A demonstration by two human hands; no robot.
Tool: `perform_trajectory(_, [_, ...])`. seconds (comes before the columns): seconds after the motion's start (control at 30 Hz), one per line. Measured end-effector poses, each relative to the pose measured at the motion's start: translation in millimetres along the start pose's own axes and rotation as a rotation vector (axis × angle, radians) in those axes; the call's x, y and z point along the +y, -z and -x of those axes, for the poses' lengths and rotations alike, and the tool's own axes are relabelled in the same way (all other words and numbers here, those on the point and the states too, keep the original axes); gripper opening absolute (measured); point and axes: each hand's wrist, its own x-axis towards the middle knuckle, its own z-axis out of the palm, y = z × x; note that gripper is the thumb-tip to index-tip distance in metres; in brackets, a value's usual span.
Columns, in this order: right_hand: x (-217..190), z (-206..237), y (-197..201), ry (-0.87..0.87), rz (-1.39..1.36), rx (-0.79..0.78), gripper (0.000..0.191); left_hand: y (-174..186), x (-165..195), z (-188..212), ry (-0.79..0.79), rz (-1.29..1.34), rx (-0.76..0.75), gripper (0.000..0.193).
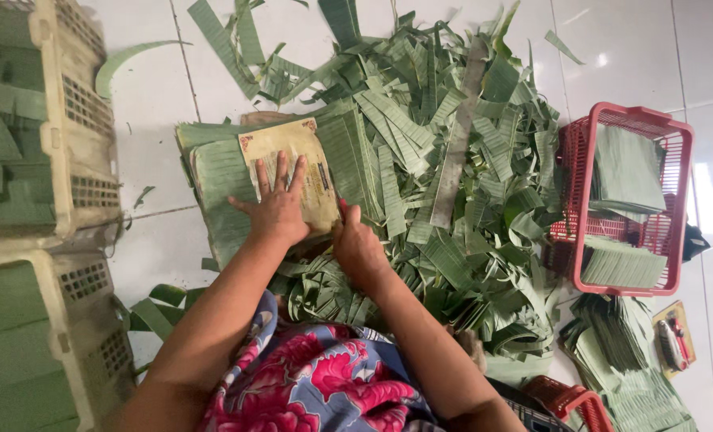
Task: The person sits on the floor trimming banana leaf pieces to a uniform size. They align a stack of leaf pieces under a yellow template board, cut away excess edges with a knife, then place the trimmed leaf pieces into red plastic baskets and move filled baskets aside.
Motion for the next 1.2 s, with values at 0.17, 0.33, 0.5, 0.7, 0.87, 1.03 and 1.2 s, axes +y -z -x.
perform_trajectory(0.17, [22.0, 28.7, -11.6, -0.075, 0.033, -0.043, 0.031, 9.7, 4.4, 9.1, -0.013, -0.018, 0.013, 0.132])
perform_trajectory(0.33, [48.2, 58.4, -32.2, -0.055, -0.002, -0.01, 0.029, 11.6, 3.8, 7.6, -0.001, -0.043, 0.002, 0.135])
perform_trajectory(0.5, [69.4, 72.6, -47.1, -0.062, 0.03, -0.018, 0.03, 5.2, 2.2, 3.6, 0.004, -0.049, -0.006, 0.138])
perform_trajectory(0.7, [81.3, 85.0, -48.3, -0.041, 0.039, -0.01, 0.036, 4.5, 3.7, 6.8, -0.018, -0.063, 0.024, 0.139])
perform_trajectory(0.87, [74.2, 98.4, -41.2, -0.089, 0.108, -0.047, 0.045, 10.1, 3.6, 7.3, -0.004, -0.074, -0.01, 0.138])
perform_trajectory(1.03, [33.9, 98.2, 6.8, -0.177, 0.225, -0.205, 0.039, 16.5, 1.9, 7.7, 0.017, -0.08, -0.033, 0.139])
perform_trajectory(1.2, [3.3, 88.1, 99.9, 0.051, 0.263, -0.336, 0.038, 22.8, 5.9, 6.9, 0.027, -0.064, -0.064, 0.14])
